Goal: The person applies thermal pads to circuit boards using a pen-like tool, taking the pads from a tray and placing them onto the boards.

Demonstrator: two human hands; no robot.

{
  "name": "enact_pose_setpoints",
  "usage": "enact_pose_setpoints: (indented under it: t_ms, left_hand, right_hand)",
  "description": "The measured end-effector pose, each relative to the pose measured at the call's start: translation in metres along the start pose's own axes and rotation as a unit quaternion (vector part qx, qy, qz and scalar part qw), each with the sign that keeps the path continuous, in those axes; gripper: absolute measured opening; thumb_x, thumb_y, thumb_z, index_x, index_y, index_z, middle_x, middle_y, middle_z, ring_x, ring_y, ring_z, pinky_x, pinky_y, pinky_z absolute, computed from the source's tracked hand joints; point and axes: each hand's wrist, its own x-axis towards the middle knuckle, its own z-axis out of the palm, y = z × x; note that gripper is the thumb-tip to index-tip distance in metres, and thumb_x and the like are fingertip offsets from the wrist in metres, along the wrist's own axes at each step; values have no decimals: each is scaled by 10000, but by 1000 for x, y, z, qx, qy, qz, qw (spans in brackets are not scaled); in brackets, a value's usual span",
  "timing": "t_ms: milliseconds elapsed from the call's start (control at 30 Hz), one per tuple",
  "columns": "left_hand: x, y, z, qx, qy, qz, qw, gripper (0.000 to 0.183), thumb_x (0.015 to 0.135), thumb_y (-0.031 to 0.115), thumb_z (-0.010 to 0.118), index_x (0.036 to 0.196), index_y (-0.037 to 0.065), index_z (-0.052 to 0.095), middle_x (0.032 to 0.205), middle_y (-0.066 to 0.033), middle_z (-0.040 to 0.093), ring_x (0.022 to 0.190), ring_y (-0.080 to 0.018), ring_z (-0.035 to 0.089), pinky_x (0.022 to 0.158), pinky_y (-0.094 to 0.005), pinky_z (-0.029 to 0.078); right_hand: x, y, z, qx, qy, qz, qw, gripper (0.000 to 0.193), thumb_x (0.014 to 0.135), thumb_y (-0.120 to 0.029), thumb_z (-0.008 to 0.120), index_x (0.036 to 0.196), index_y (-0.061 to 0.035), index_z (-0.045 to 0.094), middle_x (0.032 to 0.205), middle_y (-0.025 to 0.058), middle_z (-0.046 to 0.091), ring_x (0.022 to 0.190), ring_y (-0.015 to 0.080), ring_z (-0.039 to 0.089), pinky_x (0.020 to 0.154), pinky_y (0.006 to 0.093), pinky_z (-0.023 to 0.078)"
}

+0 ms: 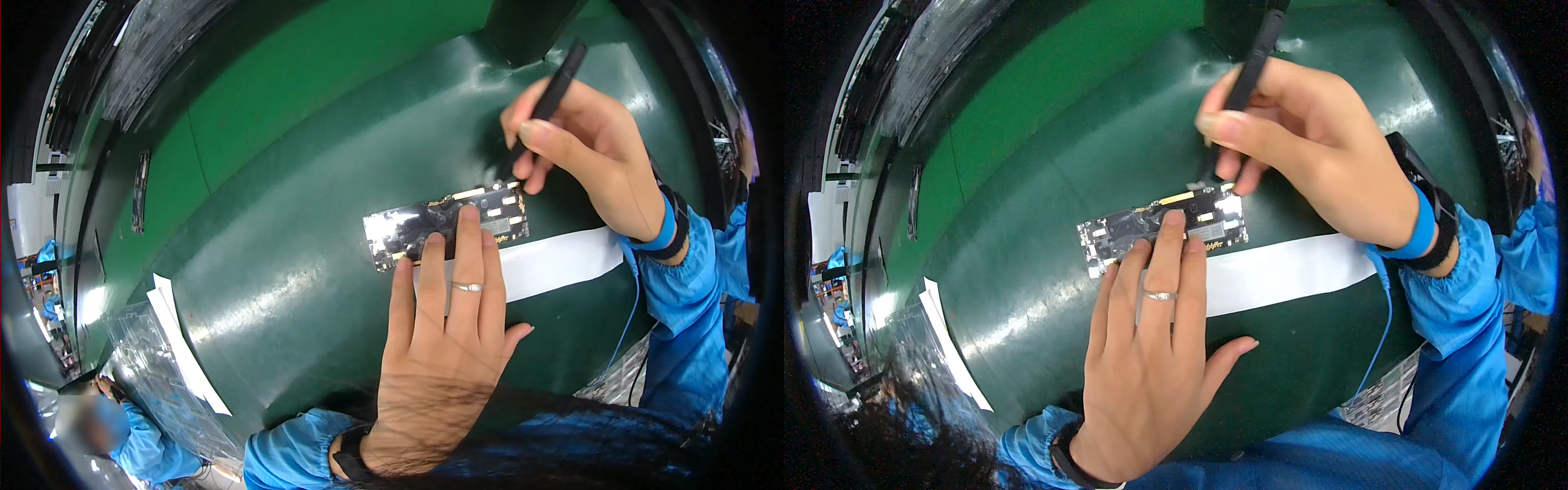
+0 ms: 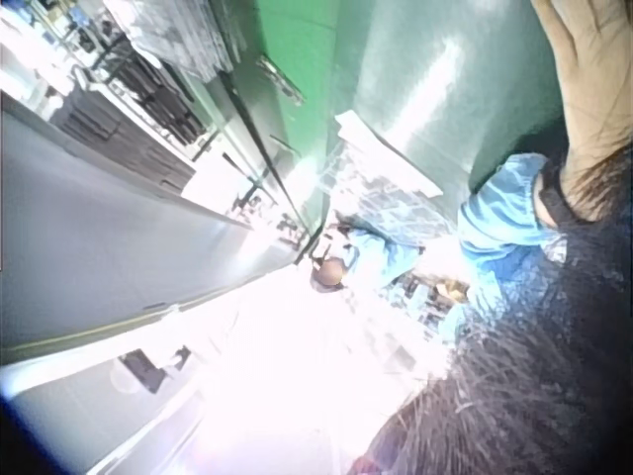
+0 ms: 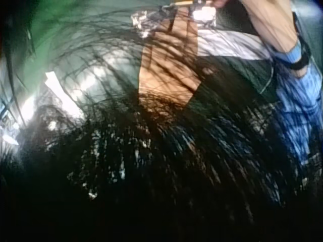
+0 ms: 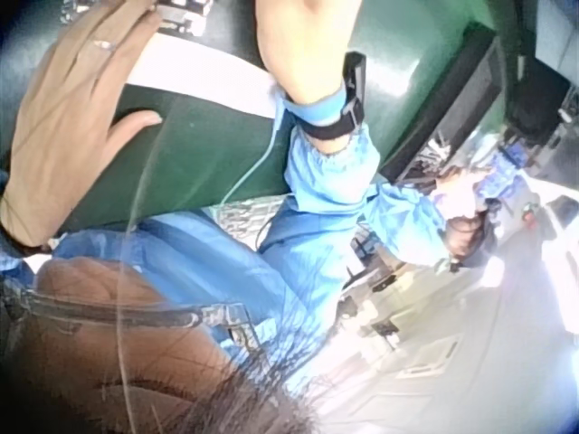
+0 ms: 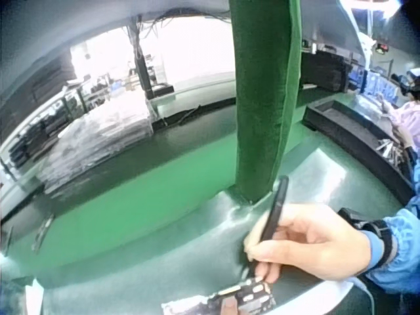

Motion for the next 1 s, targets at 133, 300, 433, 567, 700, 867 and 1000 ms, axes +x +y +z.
enact_pose_setpoints:
  t_ms: [133,300,433,567,700,867,1000]
  left_hand:
    - [-5,11,0,17,8,20,1000,834,835,561,694,1434,8,519,1537,-161,444,1366,-310,467,1171,-476,357]
    - [1,24,11,19,-13,47,999,782,878,550,648,1441,20,528,1534,-159,449,1390,-308,453,1198,-488,308]
    - [2,26,14,18,-14,41,999,760,895,545,627,1436,19,534,1522,-156,456,1390,-303,454,1202,-485,298]
    - [4,27,11,31,-15,42,998,760,886,541,640,1430,21,538,1509,-152,464,1377,-300,462,1195,-481,315]
    - [5,27,14,27,-5,46,999,759,877,535,652,1423,19,541,1502,-150,468,1368,-300,465,1183,-479,335]
    - [5,27,13,26,-7,46,999,759,875,538,654,1417,19,544,1485,-147,474,1354,-297,472,1178,-482,344]
    - [4,26,22,38,38,52,997,758,875,541,653,1418,23,545,1485,-147,473,1346,-294,481,1179,-483,342]
  right_hand:
    - [-16,0,-7,7,28,42,999,174,1010,-123,635,1104,23,624,911,53,643,811,103,635,723,253,538]
    - [-22,4,-3,9,21,53,998,178,1009,-124,642,1105,25,625,893,51,648,805,97,627,743,256,532]
    - [-24,6,-3,9,20,52,998,175,1012,-117,634,1112,26,622,899,45,645,813,94,623,754,258,530]
    - [-24,2,-5,-15,3,54,998,143,1019,-114,587,1098,5,593,1024,67,600,829,114,621,757,270,523]
    - [-25,2,-5,-13,6,58,998,142,1017,-109,587,1098,8,593,1024,67,602,833,113,621,753,271,523]
    - [-25,3,-5,-8,7,58,998,139,1018,-102,582,1098,11,594,1027,69,607,834,113,621,754,272,527]
    - [-24,1,-6,-11,-1,52,999,147,1016,-104,589,1104,15,595,1027,71,613,838,115,624,757,274,532]
